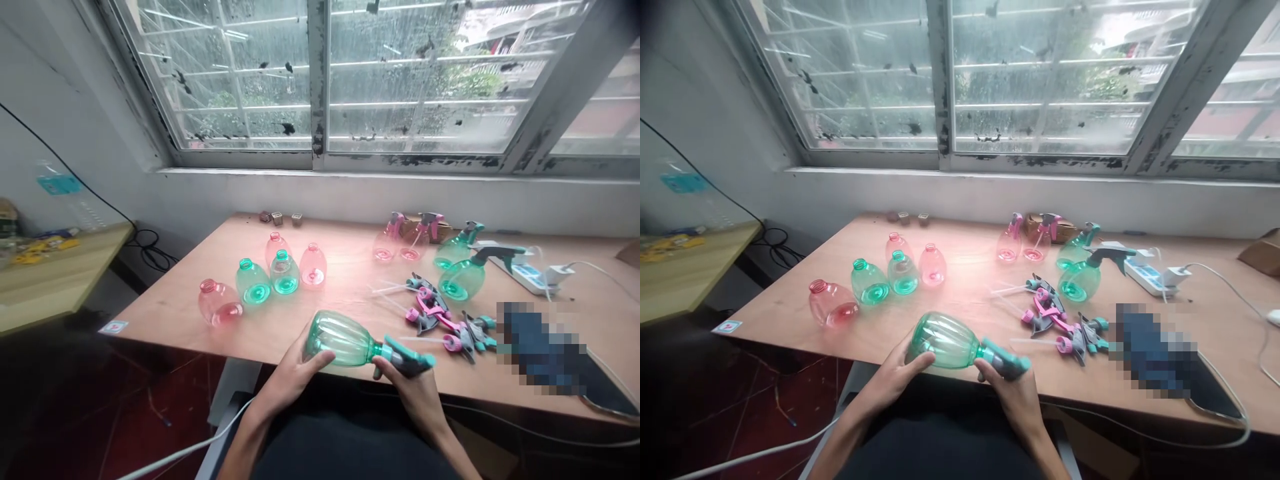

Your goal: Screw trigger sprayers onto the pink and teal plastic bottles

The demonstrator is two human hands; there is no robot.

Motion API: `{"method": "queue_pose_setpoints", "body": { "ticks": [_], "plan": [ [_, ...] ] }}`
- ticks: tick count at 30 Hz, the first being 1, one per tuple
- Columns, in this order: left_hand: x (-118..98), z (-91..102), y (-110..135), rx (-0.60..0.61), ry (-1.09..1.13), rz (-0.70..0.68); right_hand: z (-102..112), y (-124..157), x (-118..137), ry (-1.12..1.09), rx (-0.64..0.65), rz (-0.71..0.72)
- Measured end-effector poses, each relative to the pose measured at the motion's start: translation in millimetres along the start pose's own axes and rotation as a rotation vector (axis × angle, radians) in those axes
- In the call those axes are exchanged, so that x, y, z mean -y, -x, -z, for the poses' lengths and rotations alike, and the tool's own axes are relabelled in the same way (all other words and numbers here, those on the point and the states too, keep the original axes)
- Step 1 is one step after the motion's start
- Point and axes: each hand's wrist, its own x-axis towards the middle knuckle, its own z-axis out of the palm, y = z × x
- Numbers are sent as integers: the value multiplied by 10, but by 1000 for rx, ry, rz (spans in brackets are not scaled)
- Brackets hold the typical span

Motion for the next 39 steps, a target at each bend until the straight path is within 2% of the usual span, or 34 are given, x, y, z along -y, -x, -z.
{"method": "queue_pose_setpoints", "body": {
  "ticks": [5, 7, 13, 16, 23, 32, 39],
  "plan": [
    [-10, -47, 121, -60, -144, -113, -44, -3, -27, -354, 62, -154],
    [-24, -68, 160, -78, -192, -159, -75, 17, 0, -436, 62, -166],
    [12, -144, 145, -124, -227, -283, -129, 133, 44, -437, 49, -30],
    [-1, -171, 100, -150, -303, -383, -131, 165, 15, -475, 3, 14],
    [-164, -265, 134, -205, -482, -605, -145, 108, -32, -647, -33, -47],
    [16, -429, 60, -366, -406, -610, -97, 43, -156, -671, 1, -104],
    [31, -427, 63, -305, -443, -702, -56, 10, -166, -694, 23, -129]
  ]
}}
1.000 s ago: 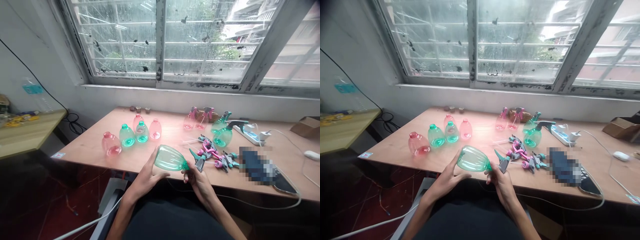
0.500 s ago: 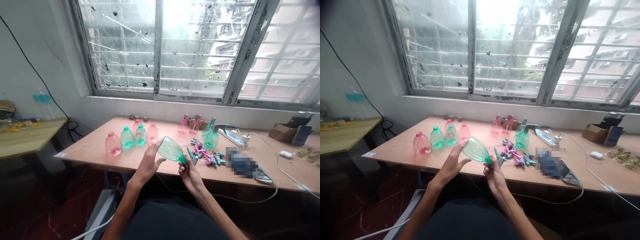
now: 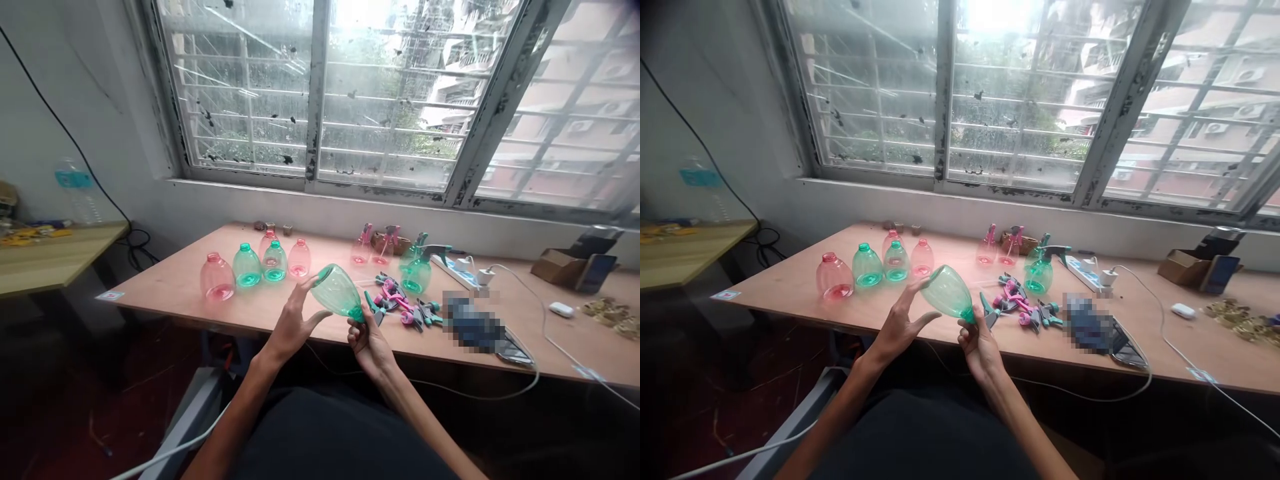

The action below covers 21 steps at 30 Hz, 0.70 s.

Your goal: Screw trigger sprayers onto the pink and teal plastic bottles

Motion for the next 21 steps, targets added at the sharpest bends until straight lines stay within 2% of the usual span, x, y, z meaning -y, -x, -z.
{"method": "queue_pose_setpoints", "body": {
  "ticks": [6, 14, 17, 21],
  "plan": [
    [29, -45, 32, -89, 22, 85, 24, 32, -33, 23, 63, -22],
    [17, 224, -71, 74, -62, -46, 49, 12, -19, -17, 61, -58],
    [-23, 229, -52, 115, -62, -61, 52, 15, -14, -6, 63, -45],
    [-36, 151, -16, 53, -52, -37, 38, 27, -36, 30, 77, -24]
  ]
}}
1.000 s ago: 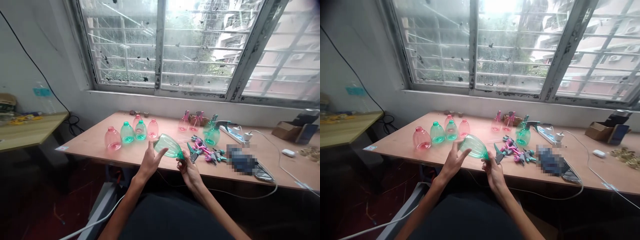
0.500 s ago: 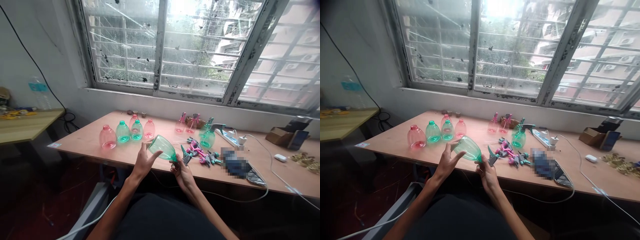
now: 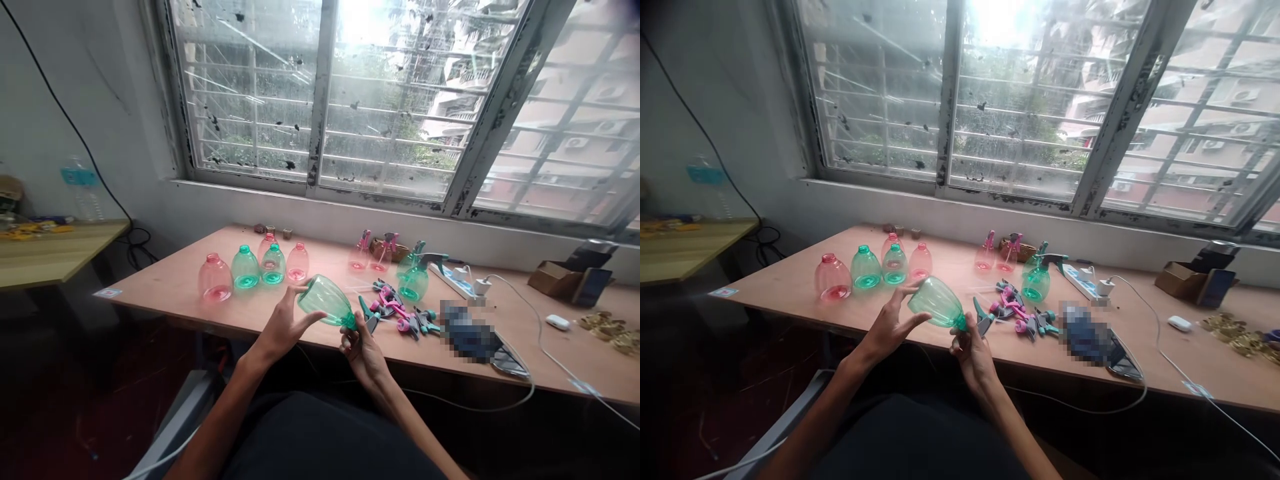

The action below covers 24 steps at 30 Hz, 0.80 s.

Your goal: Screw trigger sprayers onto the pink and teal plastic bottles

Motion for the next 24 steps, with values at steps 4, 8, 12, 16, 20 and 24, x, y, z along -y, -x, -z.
{"method": "queue_pose_setpoints", "body": {
  "ticks": [4, 8, 12, 16, 20, 24],
  "plan": [
    [50, -28, -18, -27, 4, -19, -28, -3, 22, 40, -13, 15],
    [108, -43, -13, -46, 44, 8, -56, -50, 107, 70, -45, 59],
    [178, -137, 4, -37, 145, 126, -32, -140, 192, 134, -80, 125],
    [303, -226, -104, -82, 202, 294, 8, -270, 218, 217, -125, 176],
    [425, -204, -256, -66, 162, 367, 16, -440, 165, 265, -148, 137],
    [522, -177, -250, -2, 121, 426, 66, -558, 95, 164, -185, 45]
  ]
}}
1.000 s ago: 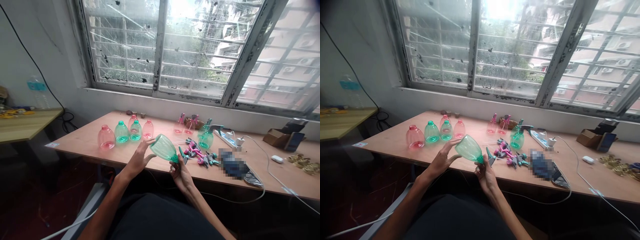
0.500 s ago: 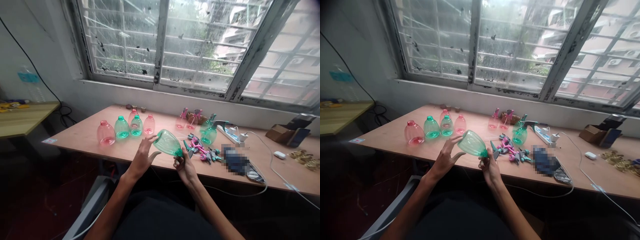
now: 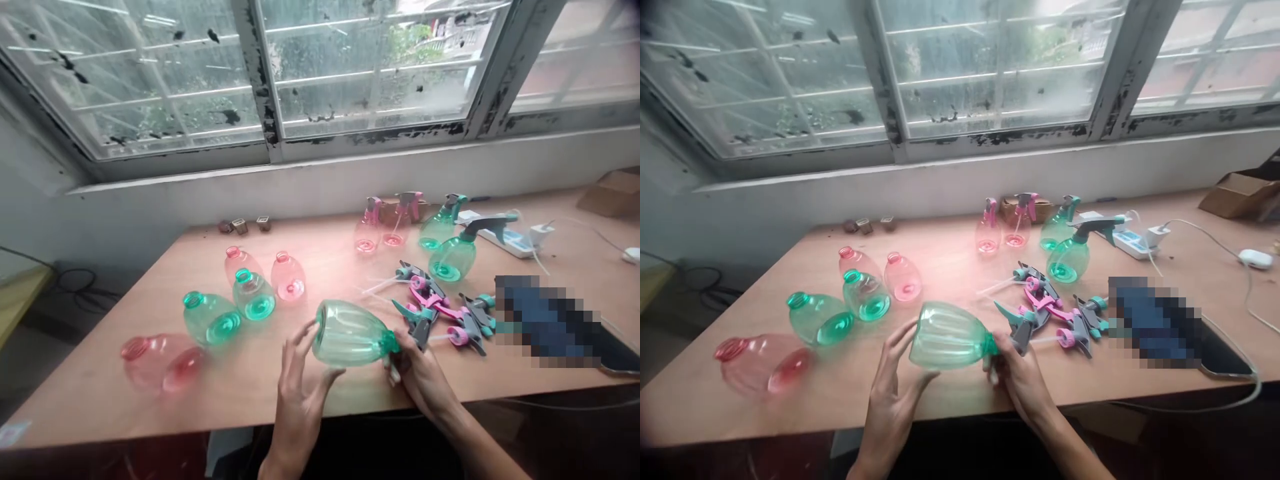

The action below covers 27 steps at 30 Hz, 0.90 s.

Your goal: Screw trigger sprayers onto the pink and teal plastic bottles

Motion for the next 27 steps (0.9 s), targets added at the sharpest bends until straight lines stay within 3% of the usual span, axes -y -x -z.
{"method": "queue_pose_setpoints", "body": {
  "ticks": [3, 8, 13, 19, 27],
  "plan": [
    [93, -54, 33, 41, 5, 45, 24, 13, -49, 60, -81, 32],
    [176, -212, -1, -61, 370, 231, -42, 154, -53, 300, -274, 173],
    [312, -335, -77, -90, 266, 193, -56, 132, 60, 377, -254, 147],
    [450, -507, -9, -193, 232, 100, -19, 34, 56, 147, -220, 49],
    [263, -345, -67, -60, 357, 150, -20, 103, 36, 251, -191, 132]
  ]
}}
